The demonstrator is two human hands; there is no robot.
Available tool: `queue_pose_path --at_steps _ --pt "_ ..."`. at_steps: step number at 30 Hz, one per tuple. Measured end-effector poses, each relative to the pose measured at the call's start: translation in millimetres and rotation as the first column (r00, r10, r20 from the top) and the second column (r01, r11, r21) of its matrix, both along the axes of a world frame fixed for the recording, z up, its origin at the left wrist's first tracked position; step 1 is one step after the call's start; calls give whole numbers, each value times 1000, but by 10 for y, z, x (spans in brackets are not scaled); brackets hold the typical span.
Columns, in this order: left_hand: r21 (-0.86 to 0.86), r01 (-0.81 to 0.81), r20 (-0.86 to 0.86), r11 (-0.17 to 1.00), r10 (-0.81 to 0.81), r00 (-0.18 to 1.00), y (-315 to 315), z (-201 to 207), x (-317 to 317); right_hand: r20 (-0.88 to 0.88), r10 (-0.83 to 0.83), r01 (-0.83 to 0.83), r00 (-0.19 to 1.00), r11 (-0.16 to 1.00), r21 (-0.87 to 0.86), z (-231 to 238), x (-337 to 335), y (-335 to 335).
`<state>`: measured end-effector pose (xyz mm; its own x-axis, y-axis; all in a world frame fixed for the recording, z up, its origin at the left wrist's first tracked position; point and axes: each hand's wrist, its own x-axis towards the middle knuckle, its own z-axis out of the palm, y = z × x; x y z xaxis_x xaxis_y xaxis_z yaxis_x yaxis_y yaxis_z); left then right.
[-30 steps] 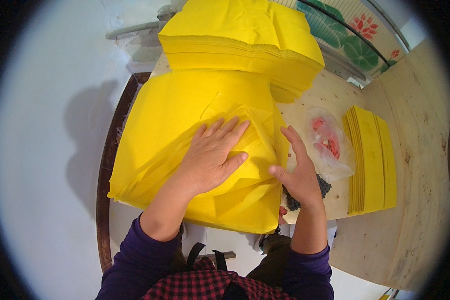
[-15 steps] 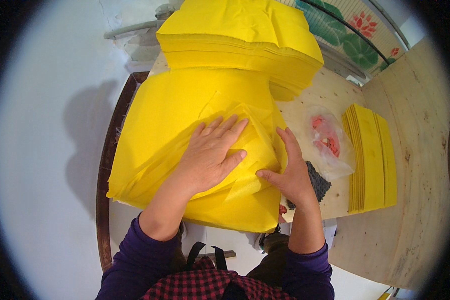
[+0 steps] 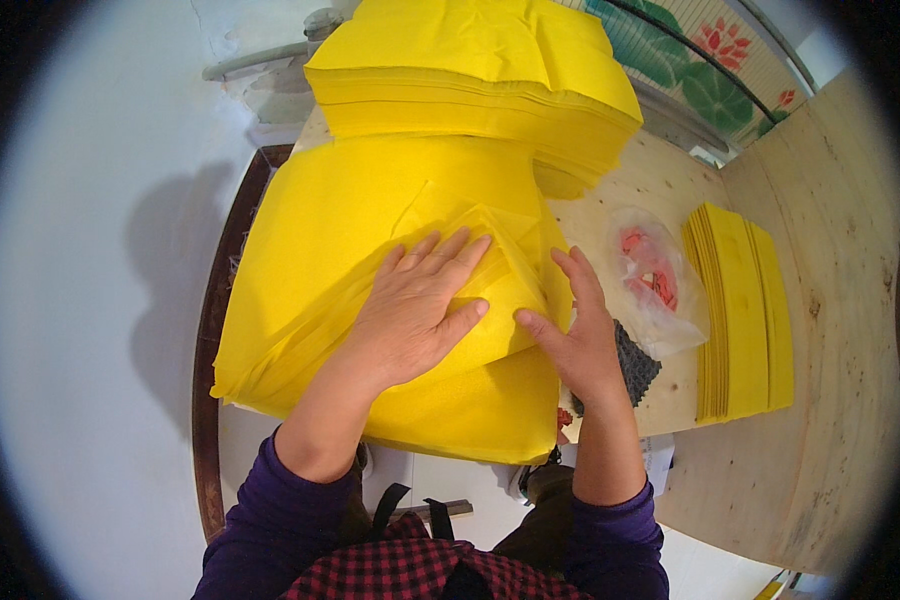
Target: The person repeatedly folds a stack of yellow paper sheets on a wooden table. They use both hands to crease the edges and smooth the folds. The person occasionally picks up small red clips from a plastic bag and places them on the table.
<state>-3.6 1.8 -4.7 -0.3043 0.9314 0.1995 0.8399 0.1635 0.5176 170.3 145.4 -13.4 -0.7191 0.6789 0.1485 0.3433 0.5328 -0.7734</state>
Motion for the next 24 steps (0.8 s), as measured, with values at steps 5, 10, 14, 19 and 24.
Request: queue_pose_path --at_steps 5,10,14,19,24 --pt "-3 0 -18 1000 0 1000 -9 -3 2 62 10 -12 998 999 33 55 9 -17" --pt "-4 1 -2 1000 -1 1000 2 -16 -6 104 31 -32 994 999 6 92 34 -21" --pt "4 5 1 1000 -5 1000 1 -24 -18 142 78 -80 987 997 7 139 82 4" --pt "5 4 -2 1000 -3 1000 -1 -27 -13 101 191 -184 976 980 -72 247 178 117" --pt "-2 8 0 1000 -8 1000 5 -17 -15 -21 35 -38 999 988 -147 97 48 60"
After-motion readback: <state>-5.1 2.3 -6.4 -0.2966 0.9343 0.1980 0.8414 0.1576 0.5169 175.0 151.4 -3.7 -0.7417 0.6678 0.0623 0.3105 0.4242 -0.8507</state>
